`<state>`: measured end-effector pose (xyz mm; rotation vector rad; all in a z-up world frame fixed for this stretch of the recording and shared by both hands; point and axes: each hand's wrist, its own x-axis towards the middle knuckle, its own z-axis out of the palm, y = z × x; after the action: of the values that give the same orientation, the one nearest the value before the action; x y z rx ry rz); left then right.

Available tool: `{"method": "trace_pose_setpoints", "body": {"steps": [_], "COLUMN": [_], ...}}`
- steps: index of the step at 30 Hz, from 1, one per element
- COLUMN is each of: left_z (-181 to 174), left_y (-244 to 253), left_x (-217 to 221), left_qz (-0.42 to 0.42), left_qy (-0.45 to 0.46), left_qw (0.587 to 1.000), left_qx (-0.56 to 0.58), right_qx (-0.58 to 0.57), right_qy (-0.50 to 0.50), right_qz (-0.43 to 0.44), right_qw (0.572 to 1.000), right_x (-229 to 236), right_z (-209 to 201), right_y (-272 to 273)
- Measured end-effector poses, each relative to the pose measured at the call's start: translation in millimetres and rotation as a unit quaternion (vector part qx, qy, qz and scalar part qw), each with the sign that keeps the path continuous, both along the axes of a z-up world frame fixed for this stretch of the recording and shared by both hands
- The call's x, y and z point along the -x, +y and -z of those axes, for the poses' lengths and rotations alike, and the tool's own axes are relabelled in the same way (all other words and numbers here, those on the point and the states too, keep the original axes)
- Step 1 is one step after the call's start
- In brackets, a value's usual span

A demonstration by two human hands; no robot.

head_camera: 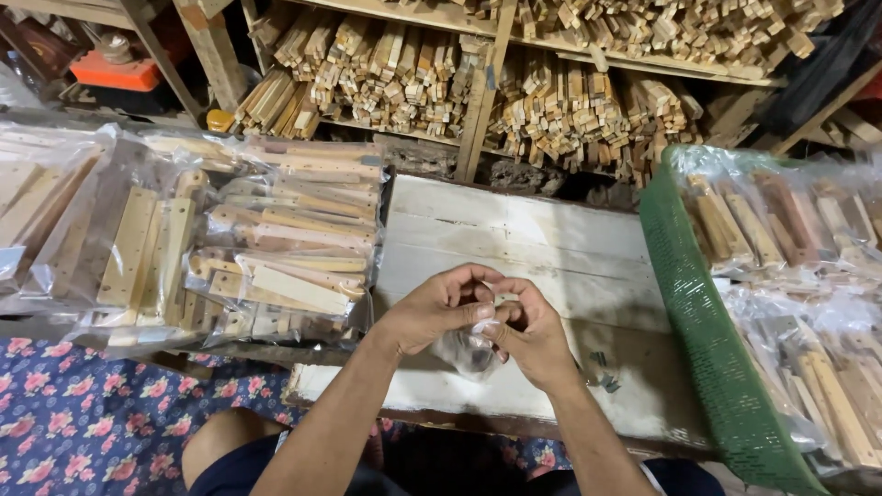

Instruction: The person packs wooden pieces into plastic bags by hand and places the filled bags into a green plastic crate.

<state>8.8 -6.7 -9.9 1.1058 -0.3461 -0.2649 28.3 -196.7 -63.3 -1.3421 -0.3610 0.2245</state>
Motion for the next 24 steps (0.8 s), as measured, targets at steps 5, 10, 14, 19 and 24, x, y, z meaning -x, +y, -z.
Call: {"method": "trace_pose_setpoints", "body": {"steps": [5,10,14,19,24], "left_z": [9.6,39.4,49.0,41.6,29.2], "left_y": [0.1,-12.8,-21.5,-17.6,-19.8], "left_x": [-7.4,-1.9,1.7,4.5,7.7], "left_qz": [0.002,-0.120,-0.258,-0.238,-0.235], "left_qy": [0.013,-0.013,-0.157,-0.202,-0.179], "left_qw": [0.999,0.988,0.940,0.936,0.941], "left_qx": [-0.044,-0.101,-0.161,-0.162,-0.167], "right_qx": [0.023,-0.006,-0.078,-0.134,-0.149], "right_qy": [-0.029,-0.013,0.006,0.059,0.111], "right_qz": [0.020,0.099,0.137,0.088,-0.003], "right_qw": [0.999,0.995,0.988,0.985,0.982], "right_x": [1.4,-12.6,-18.1,-31.7,-27.9], "right_z": [-14.5,27.7,40.6,58.3,47.3], "right_y": [-0.6,-9.7,-6.2,-13.2,-26.9]}}
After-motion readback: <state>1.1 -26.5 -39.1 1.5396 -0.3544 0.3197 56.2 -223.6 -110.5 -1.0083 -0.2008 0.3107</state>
